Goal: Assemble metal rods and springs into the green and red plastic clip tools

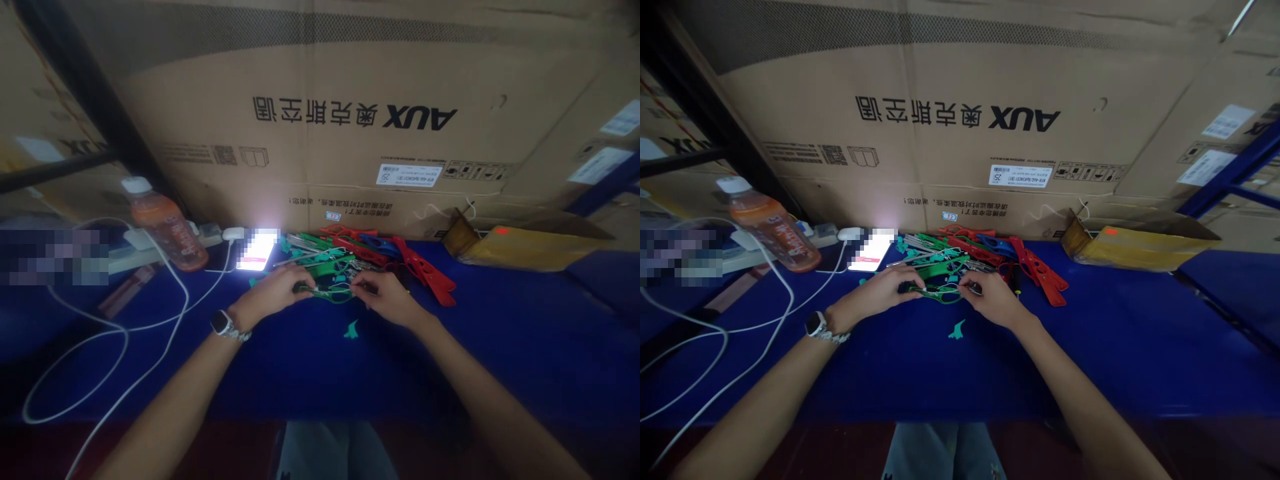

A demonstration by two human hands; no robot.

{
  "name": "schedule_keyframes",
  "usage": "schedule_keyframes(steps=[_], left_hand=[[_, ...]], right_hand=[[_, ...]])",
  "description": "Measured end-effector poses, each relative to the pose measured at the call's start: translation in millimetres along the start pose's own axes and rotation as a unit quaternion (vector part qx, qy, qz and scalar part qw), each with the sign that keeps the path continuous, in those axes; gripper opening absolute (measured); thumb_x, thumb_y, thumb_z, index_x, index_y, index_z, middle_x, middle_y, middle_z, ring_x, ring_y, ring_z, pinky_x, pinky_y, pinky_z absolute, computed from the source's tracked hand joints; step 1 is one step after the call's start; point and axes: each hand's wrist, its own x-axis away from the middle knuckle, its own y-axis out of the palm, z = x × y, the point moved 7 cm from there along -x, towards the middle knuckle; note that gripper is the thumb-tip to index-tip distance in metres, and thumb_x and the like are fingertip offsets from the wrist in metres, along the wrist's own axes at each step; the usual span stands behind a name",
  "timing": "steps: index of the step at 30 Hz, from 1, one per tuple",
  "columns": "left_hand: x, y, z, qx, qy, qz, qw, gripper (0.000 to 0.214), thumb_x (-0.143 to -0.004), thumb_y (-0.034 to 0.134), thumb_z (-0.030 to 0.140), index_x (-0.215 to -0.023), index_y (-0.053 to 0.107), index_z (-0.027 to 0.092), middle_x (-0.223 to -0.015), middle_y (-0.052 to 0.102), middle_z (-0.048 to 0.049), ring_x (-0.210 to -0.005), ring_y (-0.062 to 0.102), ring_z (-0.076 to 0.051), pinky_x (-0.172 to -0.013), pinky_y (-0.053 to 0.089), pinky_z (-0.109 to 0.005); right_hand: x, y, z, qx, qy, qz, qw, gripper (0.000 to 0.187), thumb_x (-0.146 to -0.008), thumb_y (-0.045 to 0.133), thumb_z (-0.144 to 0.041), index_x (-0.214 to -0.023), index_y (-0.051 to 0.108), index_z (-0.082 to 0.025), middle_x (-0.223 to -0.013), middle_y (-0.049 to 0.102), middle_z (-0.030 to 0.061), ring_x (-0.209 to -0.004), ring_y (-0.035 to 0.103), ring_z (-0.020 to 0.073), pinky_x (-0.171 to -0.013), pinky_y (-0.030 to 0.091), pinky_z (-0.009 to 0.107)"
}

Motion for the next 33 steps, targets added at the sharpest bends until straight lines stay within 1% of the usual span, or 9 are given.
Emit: schedule_keyframes(steps=[2, 6, 10, 12, 17, 22, 26, 30, 33], left_hand=[[0, 0.4, 0, -0.007, 0.001, -0.003, 1.0, 0.01, -0.087, 0.072, 0.028, -0.096, 0.071, 0.024, -0.093, 0.071, -0.002, -0.091, 0.064, -0.021, -0.092, 0.045, -0.04], [-1, 2.5, -5, 0.006, 0.003, -0.01, 1.0, 0.011, -0.086, 0.074, 0.027, -0.096, 0.073, 0.023, -0.093, 0.073, -0.0021, -0.09, 0.065, -0.021, -0.094, 0.045, -0.04], [-2, 4.9, -12, 0.053, -0.004, -0.018, 0.998, 0.011, -0.086, 0.072, 0.026, -0.097, 0.074, 0.022, -0.094, 0.073, -0.0038, -0.092, 0.066, -0.022, -0.089, 0.047, -0.038], [-2, 5.6, -13, 0.072, -0.001, -0.022, 0.997, 0.012, -0.087, 0.071, 0.026, -0.098, 0.074, 0.022, -0.096, 0.073, -0.0044, -0.094, 0.066, -0.021, -0.09, 0.047, -0.039], [-1, 3.8, -11, 0.073, 0.012, -0.011, 0.997, 0.014, -0.085, 0.074, 0.026, -0.099, 0.075, 0.024, -0.103, 0.069, -0.0048, -0.102, 0.062, -0.022, -0.098, 0.044, -0.044], [0, 5.5, -6, 0.102, 0.001, -0.028, 0.994, 0.01, -0.086, 0.072, 0.025, -0.095, 0.073, 0.022, -0.1, 0.068, -0.0041, -0.097, 0.064, -0.02, -0.091, 0.049, -0.039], [0, 3.7, -2, 0.045, -0.012, -0.034, 0.998, 0.01, -0.085, 0.071, 0.025, -0.094, 0.072, 0.021, -0.1, 0.069, -0.005, -0.098, 0.063, -0.022, -0.09, 0.048, -0.039], [-1, 0.1, -1, -0.028, -0.036, -0.027, 0.999, 0.016, -0.083, 0.066, 0.018, -0.098, 0.071, 0.022, -0.099, 0.072, -0.0047, -0.095, 0.064, -0.024, -0.087, 0.048, -0.038], [0, -1.5, -1, -0.029, -0.027, -0.016, 0.999, 0.018, -0.081, 0.064, 0.017, -0.096, 0.072, 0.023, -0.096, 0.073, -0.0036, -0.092, 0.065, -0.022, -0.085, 0.048, -0.035]], right_hand=[[-2, 1, -2, 0.021, -0.003, 0.011, 1.0, 0.018, -0.089, 0.058, -0.035, -0.081, 0.066, -0.021, -0.069, 0.065, -0.0003, -0.054, 0.058, 0.0121, -0.054, 0.044, 0.024], [-3, 4, 1, 0.037, 0.0, 0.026, 0.999, 0.019, -0.09, 0.058, -0.036, -0.082, 0.067, -0.021, -0.068, 0.065, -0.0003, -0.055, 0.057, 0.0132, -0.055, 0.043, 0.025], [-1, 4, 5, 0.066, -0.009, 0.036, 0.997, 0.016, -0.09, 0.059, -0.034, -0.085, 0.068, -0.022, -0.077, 0.071, 0.0013, -0.065, 0.062, 0.016, -0.062, 0.045, 0.027], [0, 3, 5, 0.076, -0.016, 0.046, 0.996, 0.015, -0.09, 0.059, -0.032, -0.086, 0.069, -0.022, -0.082, 0.073, 0.002, -0.072, 0.066, 0.0176, -0.067, 0.047, 0.028], [0, -1, 5, 0.1, -0.022, 0.065, 0.993, 0.011, -0.089, 0.061, -0.028, -0.087, 0.07, -0.024, -0.091, 0.075, 0.0033, -0.084, 0.07, 0.0211, -0.075, 0.05, 0.031], [2, -3, 6, 0.128, -0.005, 0.07, 0.989, 0.009, -0.089, 0.061, -0.026, -0.088, 0.07, -0.025, -0.094, 0.076, 0.0028, -0.088, 0.071, 0.0222, -0.076, 0.051, 0.032], [2, -3, 5, 0.118, -0.004, 0.079, 0.99, 0.009, -0.09, 0.061, -0.027, -0.088, 0.07, -0.025, -0.094, 0.076, 0.0022, -0.088, 0.072, 0.0226, -0.078, 0.052, 0.033], [0, -2, 3, 0.113, -0.007, 0.082, 0.99, 0.009, -0.089, 0.061, -0.026, -0.088, 0.07, -0.025, -0.092, 0.076, 0.0019, -0.086, 0.072, 0.0222, -0.077, 0.052, 0.032], [-1, -2, 2, 0.118, -0.004, 0.085, 0.989, 0.009, -0.089, 0.061, -0.026, -0.088, 0.07, -0.025, -0.092, 0.076, 0.0014, -0.085, 0.072, 0.0218, -0.076, 0.051, 0.032]])
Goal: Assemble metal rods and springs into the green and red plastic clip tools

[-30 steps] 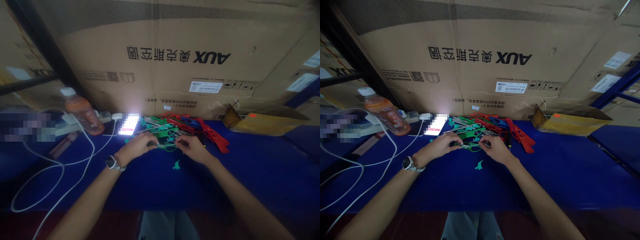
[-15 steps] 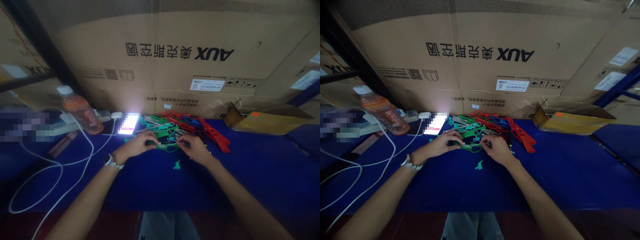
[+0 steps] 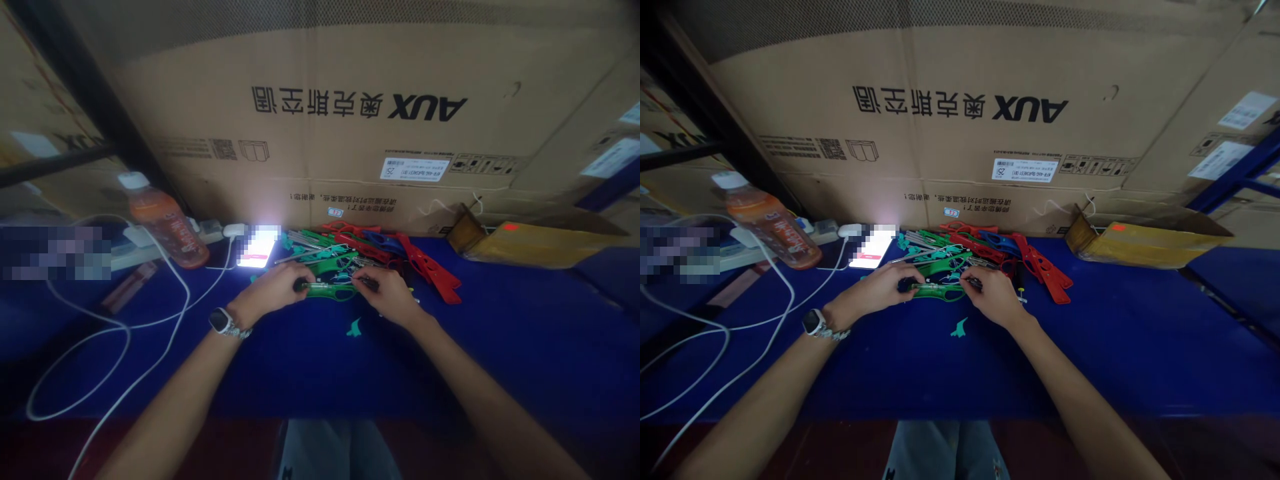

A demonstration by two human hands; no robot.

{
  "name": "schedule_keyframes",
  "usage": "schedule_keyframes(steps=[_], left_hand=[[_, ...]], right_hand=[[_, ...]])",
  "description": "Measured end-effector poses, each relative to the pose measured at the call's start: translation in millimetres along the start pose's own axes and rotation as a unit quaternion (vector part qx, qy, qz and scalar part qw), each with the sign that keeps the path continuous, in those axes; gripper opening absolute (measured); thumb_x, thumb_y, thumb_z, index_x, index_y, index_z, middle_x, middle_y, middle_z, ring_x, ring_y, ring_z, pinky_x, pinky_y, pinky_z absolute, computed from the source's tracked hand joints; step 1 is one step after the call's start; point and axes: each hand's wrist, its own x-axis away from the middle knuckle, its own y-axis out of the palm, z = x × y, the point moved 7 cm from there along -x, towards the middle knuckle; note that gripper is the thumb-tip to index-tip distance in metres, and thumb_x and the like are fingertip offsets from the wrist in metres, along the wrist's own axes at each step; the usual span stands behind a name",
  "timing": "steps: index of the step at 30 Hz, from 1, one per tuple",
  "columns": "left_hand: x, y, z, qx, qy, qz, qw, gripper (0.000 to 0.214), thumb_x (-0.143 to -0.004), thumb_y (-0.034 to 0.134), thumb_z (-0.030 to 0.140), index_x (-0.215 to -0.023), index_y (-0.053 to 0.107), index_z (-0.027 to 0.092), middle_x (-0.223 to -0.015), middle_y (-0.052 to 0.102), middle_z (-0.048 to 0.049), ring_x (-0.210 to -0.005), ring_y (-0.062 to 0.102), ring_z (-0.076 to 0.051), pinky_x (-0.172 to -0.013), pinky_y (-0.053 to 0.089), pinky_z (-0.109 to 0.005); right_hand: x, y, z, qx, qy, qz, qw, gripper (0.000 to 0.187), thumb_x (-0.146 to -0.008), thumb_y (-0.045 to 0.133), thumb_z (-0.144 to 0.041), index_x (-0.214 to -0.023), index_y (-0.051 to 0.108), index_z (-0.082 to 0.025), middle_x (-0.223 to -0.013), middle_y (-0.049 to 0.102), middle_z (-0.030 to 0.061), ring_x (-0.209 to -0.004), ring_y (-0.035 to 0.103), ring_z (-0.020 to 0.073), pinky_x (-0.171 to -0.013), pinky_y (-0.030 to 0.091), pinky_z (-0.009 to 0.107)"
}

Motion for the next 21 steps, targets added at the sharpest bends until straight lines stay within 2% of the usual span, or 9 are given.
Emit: schedule_keyframes(steps=[6, 11, 16, 21], left_hand=[[1, 3.4, -2, 0.031, 0.003, -0.003, 1.0, 0.02, -0.083, 0.07, 0.024, -0.103, 0.071, 0.021, -0.102, 0.072, -0.0041, -0.098, 0.065, -0.021, -0.088, 0.048, -0.035], [-4, 9.2, -2, 0.013, -0.001, -0.003, 1.0, 0.01, -0.086, 0.07, 0.022, -0.096, 0.072, 0.02, -0.096, 0.073, -0.0038, -0.091, 0.066, -0.02, -0.084, 0.049, -0.034], [0, -1.5, -9, 0.133, -0.03, 0.011, 0.991, 0.014, -0.084, 0.072, 0.024, -0.096, 0.072, 0.017, -0.091, 0.073, -0.0046, -0.081, 0.066, -0.016, -0.074, 0.052, -0.028], [7, -1.7, -9, 0.189, -0.054, -0.036, 0.98, 0.014, -0.086, 0.07, 0.028, -0.093, 0.073, 0.017, -0.082, 0.073, -0.003, -0.072, 0.064, -0.013, -0.066, 0.05, -0.025]], right_hand=[[1, 3, 1, -0.005, -0.006, 0.007, 1.0, 0.01, -0.088, 0.061, -0.025, -0.09, 0.071, -0.024, -0.09, 0.077, 0.0016, -0.083, 0.072, 0.0208, -0.073, 0.051, 0.03], [0, 6, 0, -0.078, -0.009, 0.01, 0.997, 0.014, -0.091, 0.059, -0.03, -0.087, 0.07, -0.022, -0.078, 0.074, 0.0012, -0.064, 0.068, 0.0164, -0.062, 0.049, 0.027], [-2, 10, 8, -0.161, 0.023, 0.008, 0.987, 0.019, -0.091, 0.06, -0.037, -0.088, 0.069, -0.021, -0.073, 0.072, 0.0006, -0.046, 0.058, 0.0122, -0.051, 0.047, 0.025], [-1, 16, 10, -0.18, 0.037, -0.01, 0.983, 0.02, -0.091, 0.06, -0.038, -0.086, 0.068, -0.021, -0.072, 0.072, 0.0009, -0.047, 0.058, 0.0121, -0.048, 0.046, 0.024]])
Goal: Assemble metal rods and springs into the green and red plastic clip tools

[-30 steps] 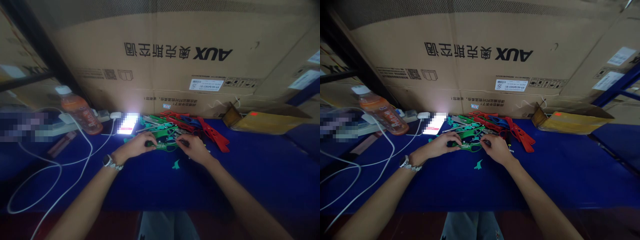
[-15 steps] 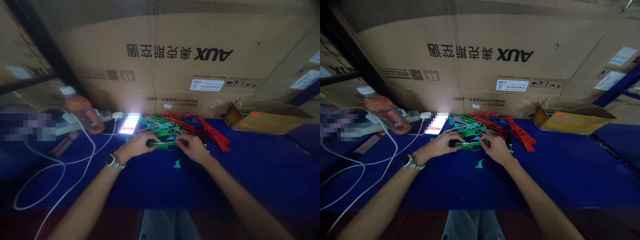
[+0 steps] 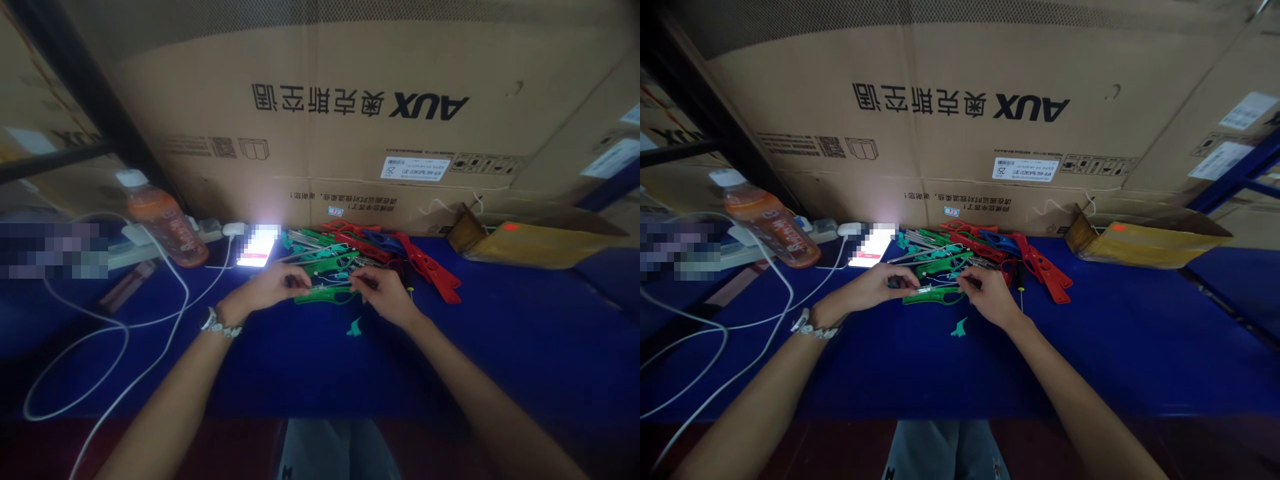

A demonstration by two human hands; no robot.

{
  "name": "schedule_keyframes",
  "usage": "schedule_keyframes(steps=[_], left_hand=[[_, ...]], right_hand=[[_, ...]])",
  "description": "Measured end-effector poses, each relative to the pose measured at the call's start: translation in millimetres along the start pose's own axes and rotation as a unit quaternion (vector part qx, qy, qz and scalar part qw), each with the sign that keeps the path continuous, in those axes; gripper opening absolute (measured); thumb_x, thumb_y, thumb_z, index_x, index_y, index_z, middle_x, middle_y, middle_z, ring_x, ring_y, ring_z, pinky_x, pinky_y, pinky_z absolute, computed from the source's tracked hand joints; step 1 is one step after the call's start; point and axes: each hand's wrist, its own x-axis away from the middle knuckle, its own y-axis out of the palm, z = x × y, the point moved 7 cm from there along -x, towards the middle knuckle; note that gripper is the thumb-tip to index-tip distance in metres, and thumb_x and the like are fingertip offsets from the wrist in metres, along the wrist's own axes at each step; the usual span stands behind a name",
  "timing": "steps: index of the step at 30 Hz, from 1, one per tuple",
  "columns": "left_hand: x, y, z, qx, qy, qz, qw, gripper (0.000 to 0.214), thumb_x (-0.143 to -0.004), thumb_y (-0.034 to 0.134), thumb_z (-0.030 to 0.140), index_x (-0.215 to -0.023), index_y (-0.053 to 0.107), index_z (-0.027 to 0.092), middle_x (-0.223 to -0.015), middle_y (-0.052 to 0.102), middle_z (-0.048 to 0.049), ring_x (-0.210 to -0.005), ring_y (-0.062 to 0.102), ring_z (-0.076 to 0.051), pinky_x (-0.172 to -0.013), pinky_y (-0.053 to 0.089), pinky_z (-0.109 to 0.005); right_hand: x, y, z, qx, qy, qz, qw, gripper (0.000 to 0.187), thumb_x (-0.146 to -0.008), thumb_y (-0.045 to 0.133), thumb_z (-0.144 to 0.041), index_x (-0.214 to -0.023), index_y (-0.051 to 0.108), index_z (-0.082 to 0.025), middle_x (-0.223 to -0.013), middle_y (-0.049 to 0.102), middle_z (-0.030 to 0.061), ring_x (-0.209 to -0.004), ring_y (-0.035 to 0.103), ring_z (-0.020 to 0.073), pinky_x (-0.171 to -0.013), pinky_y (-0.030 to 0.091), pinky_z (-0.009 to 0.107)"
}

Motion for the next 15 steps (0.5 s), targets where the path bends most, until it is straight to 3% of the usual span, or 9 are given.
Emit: schedule_keyframes(steps=[10, 15], left_hand=[[-2, 9.7, 9, -0.183, 0.072, 0.026, 0.98, 0.014, -0.088, 0.071, 0.026, -0.1, 0.077, 0.022, -0.098, 0.065, -0.0056, -0.09, 0.063, -0.019, -0.078, 0.05, -0.032], [0, 15.3, 18, -0.228, 0.076, 0.006, 0.971, 0.021, -0.093, 0.062, 0.02, -0.112, 0.073, 0.021, -0.106, 0.067, -0.0058, -0.099, 0.064, -0.021, -0.088, 0.05, -0.035]], right_hand=[[2, 0, -5, 0.046, -0.004, -0.005, 0.999, 0.015, -0.09, 0.058, -0.03, -0.084, 0.069, -0.021, -0.072, 0.074, 0.0003, -0.046, 0.059, 0.0116, -0.051, 0.047, 0.023], [3, -1, -4, 0.048, -0.007, 0.001, 0.999, 0.015, -0.091, 0.058, -0.029, -0.086, 0.07, -0.021, -0.072, 0.074, 0.0001, -0.049, 0.062, 0.013, -0.053, 0.048, 0.024]])
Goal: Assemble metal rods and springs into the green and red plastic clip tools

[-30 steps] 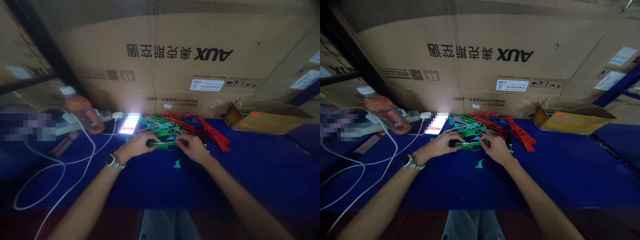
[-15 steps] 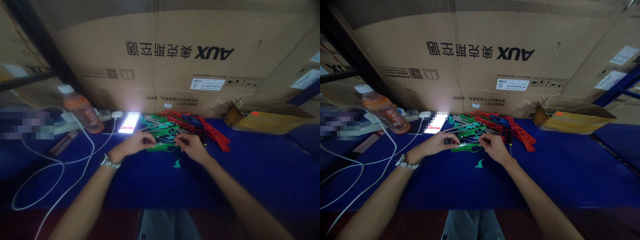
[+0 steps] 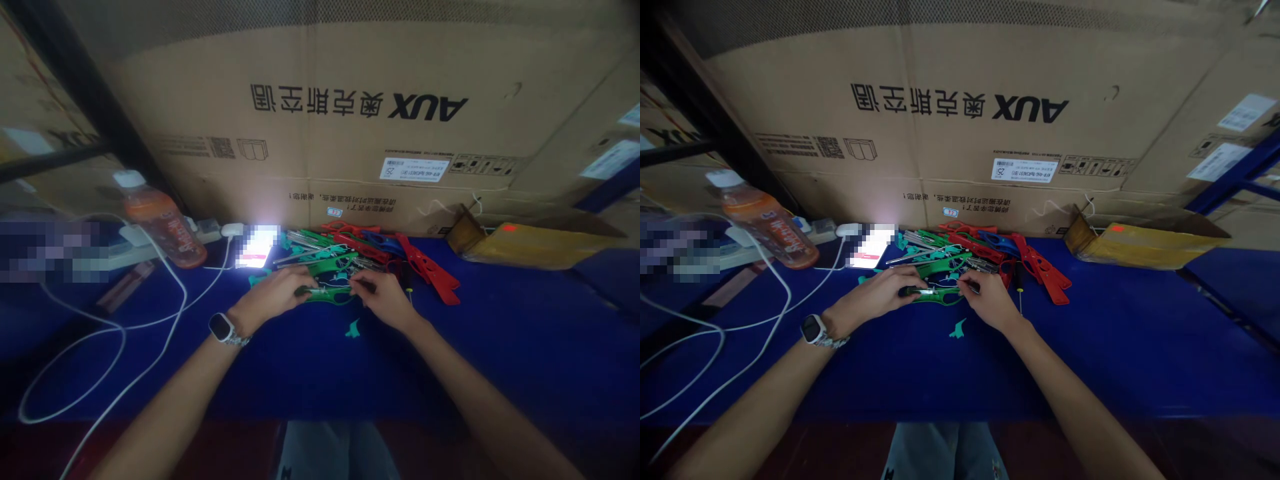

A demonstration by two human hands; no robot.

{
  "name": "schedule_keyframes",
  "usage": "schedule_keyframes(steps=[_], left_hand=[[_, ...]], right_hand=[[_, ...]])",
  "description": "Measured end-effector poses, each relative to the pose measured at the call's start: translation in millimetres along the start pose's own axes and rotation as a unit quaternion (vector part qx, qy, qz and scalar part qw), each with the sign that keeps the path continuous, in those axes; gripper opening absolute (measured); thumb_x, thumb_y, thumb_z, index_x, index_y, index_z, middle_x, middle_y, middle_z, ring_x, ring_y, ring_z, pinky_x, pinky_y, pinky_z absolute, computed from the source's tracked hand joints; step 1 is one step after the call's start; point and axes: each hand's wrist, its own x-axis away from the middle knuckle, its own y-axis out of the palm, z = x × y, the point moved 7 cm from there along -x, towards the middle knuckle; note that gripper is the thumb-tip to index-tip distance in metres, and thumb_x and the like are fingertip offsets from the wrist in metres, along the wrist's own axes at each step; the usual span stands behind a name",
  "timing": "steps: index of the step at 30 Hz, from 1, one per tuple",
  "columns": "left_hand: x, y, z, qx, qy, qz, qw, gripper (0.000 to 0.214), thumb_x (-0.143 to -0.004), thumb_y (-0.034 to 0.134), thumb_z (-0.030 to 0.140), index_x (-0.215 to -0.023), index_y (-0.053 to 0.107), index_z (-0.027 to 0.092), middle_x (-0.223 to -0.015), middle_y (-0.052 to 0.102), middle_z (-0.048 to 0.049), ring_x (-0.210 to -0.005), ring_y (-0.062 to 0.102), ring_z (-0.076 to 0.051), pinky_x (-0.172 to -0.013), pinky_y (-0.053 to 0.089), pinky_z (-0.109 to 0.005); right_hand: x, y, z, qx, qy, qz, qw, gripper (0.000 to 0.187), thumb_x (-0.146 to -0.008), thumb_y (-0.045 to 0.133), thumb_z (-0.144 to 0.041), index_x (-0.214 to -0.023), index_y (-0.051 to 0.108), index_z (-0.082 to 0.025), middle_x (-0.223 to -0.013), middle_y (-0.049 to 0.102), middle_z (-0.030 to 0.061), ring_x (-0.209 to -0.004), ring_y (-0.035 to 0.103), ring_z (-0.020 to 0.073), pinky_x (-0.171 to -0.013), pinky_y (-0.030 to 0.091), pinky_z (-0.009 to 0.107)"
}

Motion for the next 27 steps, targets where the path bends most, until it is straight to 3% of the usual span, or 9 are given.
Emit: schedule_keyframes(steps=[5, 12, 27], left_hand=[[-0.6, 0.5, 6.4, -0.031, -0.004, -0.016, 0.999, 0.021, -0.089, 0.064, 0.018, -0.107, 0.075, 0.022, -0.102, 0.065, -0.0051, -0.095, 0.064, -0.021, -0.084, 0.049, -0.033], [3.0, 2.8, -0.4, -0.021, -0.016, -0.022, 0.999, 0.022, -0.092, 0.063, 0.021, -0.11, 0.075, 0.022, -0.101, 0.063, -0.0055, -0.092, 0.063, -0.02, -0.079, 0.049, -0.031], [4.0, 1.7, 5.3, -0.034, -0.034, -0.016, 0.999, 0.019, -0.091, 0.064, 0.022, -0.107, 0.075, 0.022, -0.103, 0.067, -0.0063, -0.096, 0.066, -0.023, -0.083, 0.051, -0.034]], right_hand=[[0.5, -0.3, -1.1, 0.014, -0.006, 0.003, 1.0, 0.015, -0.09, 0.058, -0.029, -0.087, 0.07, -0.021, -0.072, 0.074, 0.0002, -0.05, 0.062, 0.0133, -0.052, 0.047, 0.024], [1.0, 0.2, -0.9, 0.044, -0.014, 0.006, 0.999, 0.015, -0.091, 0.058, -0.029, -0.088, 0.071, -0.021, -0.078, 0.076, 0.002, -0.063, 0.068, 0.0164, -0.059, 0.049, 0.025], [0.9, 0.9, -0.3, 0.048, -0.019, 0.006, 0.999, 0.014, -0.092, 0.059, -0.028, -0.09, 0.072, -0.022, -0.081, 0.077, 0.0024, -0.074, 0.072, 0.0193, -0.068, 0.053, 0.028]])
